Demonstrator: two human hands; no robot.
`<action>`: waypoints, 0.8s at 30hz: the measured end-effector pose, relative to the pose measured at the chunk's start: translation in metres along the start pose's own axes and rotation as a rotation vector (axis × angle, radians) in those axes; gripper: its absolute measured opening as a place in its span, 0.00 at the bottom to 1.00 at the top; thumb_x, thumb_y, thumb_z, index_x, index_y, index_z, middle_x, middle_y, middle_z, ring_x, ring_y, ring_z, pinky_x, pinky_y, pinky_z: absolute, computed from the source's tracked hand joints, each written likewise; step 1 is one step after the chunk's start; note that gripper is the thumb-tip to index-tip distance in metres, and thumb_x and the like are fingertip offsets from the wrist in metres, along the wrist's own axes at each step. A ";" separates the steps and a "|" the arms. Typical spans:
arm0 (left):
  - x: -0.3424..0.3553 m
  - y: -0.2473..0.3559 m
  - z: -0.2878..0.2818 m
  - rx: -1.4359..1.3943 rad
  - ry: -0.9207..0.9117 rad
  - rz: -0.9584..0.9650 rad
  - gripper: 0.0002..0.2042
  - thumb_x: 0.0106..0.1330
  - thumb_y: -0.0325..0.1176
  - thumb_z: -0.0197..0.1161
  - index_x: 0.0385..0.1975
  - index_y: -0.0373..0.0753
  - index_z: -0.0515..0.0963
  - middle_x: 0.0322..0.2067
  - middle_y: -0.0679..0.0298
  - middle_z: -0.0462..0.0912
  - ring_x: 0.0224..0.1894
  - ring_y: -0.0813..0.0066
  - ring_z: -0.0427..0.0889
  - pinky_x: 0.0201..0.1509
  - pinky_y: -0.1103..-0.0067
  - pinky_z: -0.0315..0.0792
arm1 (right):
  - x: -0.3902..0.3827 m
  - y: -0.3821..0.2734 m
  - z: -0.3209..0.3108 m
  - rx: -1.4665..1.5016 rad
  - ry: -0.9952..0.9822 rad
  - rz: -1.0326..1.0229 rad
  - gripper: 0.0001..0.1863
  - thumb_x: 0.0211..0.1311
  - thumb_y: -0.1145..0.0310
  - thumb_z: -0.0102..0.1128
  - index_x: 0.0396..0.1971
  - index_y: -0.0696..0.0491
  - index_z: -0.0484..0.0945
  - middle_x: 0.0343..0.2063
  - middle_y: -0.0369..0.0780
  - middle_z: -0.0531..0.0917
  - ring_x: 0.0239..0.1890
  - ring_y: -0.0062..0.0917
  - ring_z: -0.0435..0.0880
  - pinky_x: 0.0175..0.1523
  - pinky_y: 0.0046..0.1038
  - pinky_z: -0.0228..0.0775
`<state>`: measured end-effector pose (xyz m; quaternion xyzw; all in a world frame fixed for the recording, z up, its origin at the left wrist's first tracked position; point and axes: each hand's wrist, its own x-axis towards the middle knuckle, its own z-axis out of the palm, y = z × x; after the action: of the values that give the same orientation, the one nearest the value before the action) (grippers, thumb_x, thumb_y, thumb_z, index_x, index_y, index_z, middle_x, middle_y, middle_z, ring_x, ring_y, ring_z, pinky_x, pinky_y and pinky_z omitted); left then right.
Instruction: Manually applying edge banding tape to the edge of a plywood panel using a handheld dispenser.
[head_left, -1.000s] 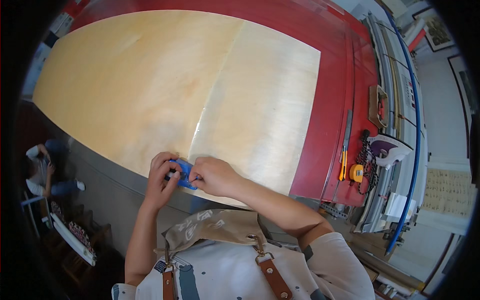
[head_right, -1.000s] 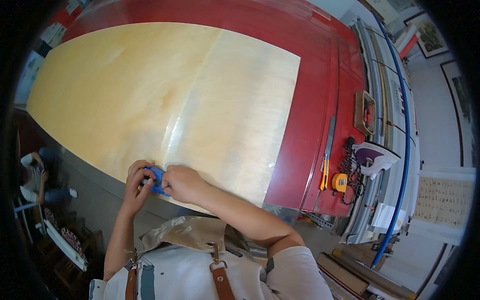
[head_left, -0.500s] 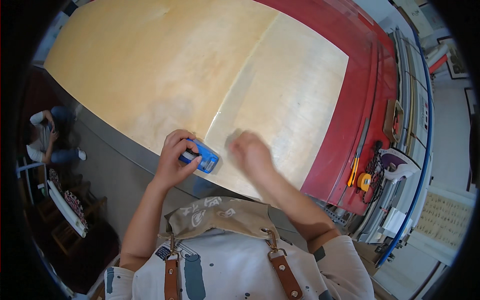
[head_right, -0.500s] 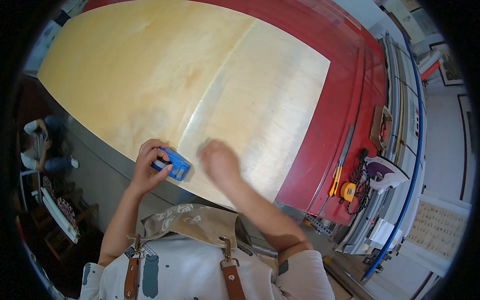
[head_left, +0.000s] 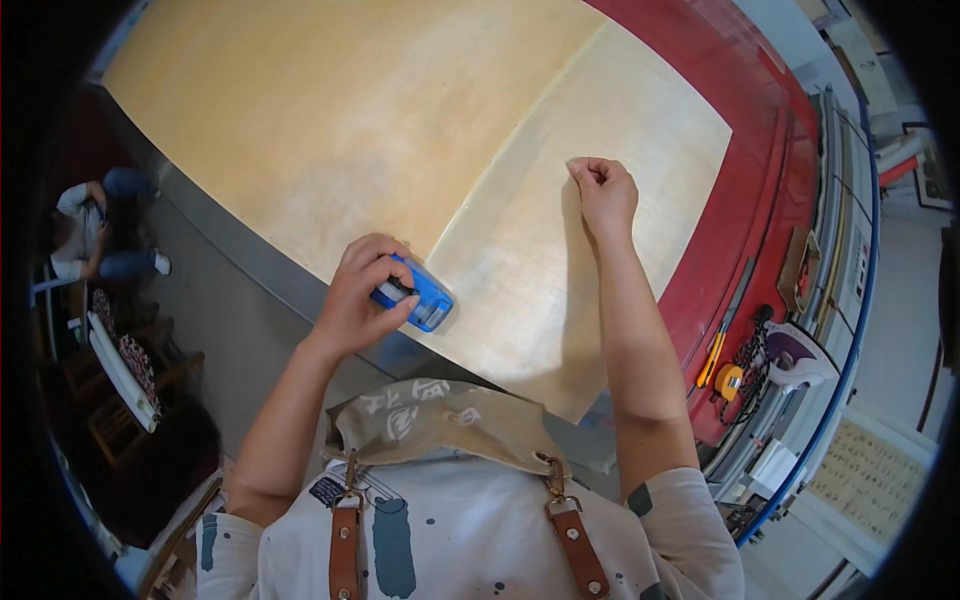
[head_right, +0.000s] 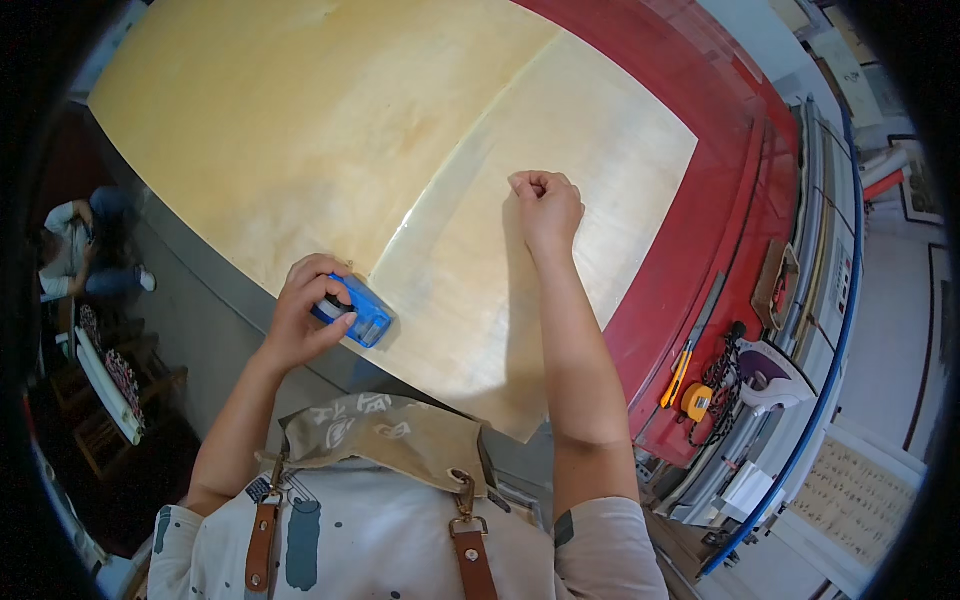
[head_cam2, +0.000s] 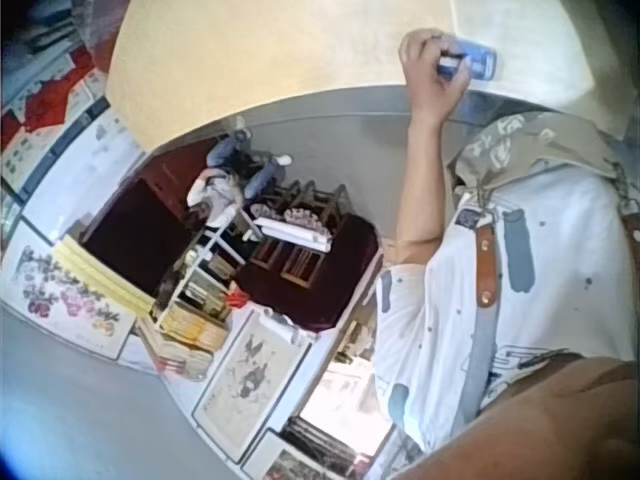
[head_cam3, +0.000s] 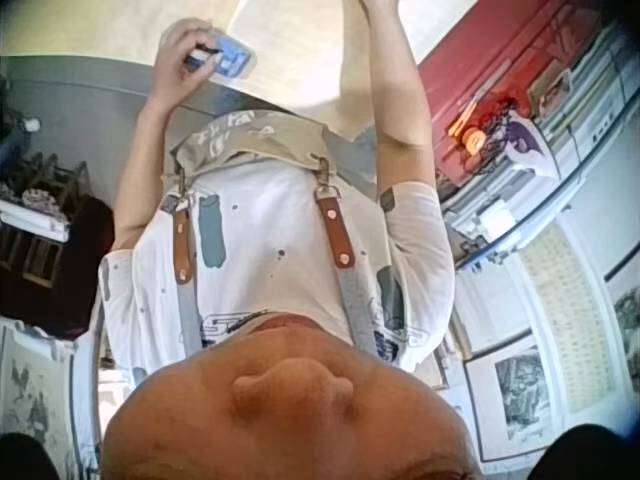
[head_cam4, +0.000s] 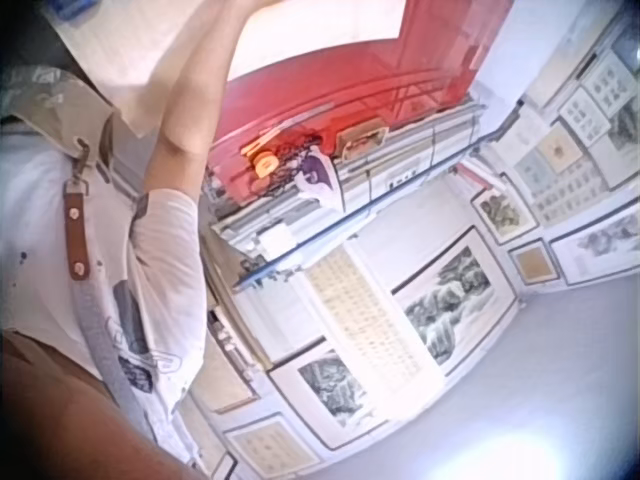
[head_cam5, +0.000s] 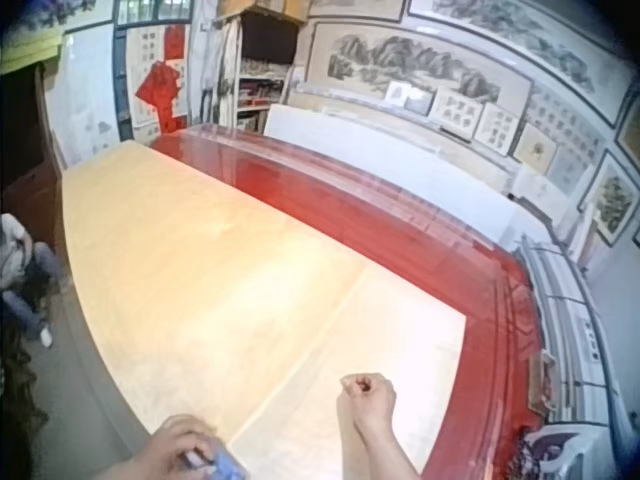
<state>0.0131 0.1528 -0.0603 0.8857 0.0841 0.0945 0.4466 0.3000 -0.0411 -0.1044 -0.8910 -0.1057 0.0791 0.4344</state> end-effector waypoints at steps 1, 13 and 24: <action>0.000 0.000 -0.001 -0.012 0.001 -0.004 0.11 0.49 0.28 0.71 0.30 0.43 0.75 0.48 0.63 0.76 0.57 0.57 0.70 0.61 0.66 0.65 | 0.002 0.001 0.002 0.000 0.009 0.009 0.07 0.57 0.65 0.69 0.28 0.53 0.87 0.28 0.36 0.85 0.30 0.22 0.82 0.42 0.27 0.74; -0.001 -0.002 -0.002 -0.068 -0.009 0.036 0.09 0.56 0.30 0.67 0.34 0.42 0.76 0.49 0.60 0.76 0.59 0.56 0.70 0.63 0.64 0.63 | 0.013 -0.023 0.007 -0.214 0.079 0.062 0.17 0.59 0.54 0.68 0.37 0.52 0.78 0.24 0.33 0.78 0.29 0.20 0.77 0.38 0.23 0.70; -0.005 -0.010 -0.004 -0.055 -0.020 0.104 0.05 0.65 0.31 0.58 0.36 0.40 0.79 0.48 0.59 0.76 0.56 0.60 0.71 0.62 0.66 0.61 | -0.155 -0.066 0.014 0.150 -0.892 -0.187 0.09 0.57 0.71 0.71 0.34 0.59 0.84 0.23 0.36 0.81 0.24 0.15 0.74 0.31 0.21 0.70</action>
<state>0.0065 0.1607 -0.0666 0.8773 0.0310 0.1110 0.4660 0.1398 -0.0308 -0.0526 -0.7225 -0.3563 0.4227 0.4152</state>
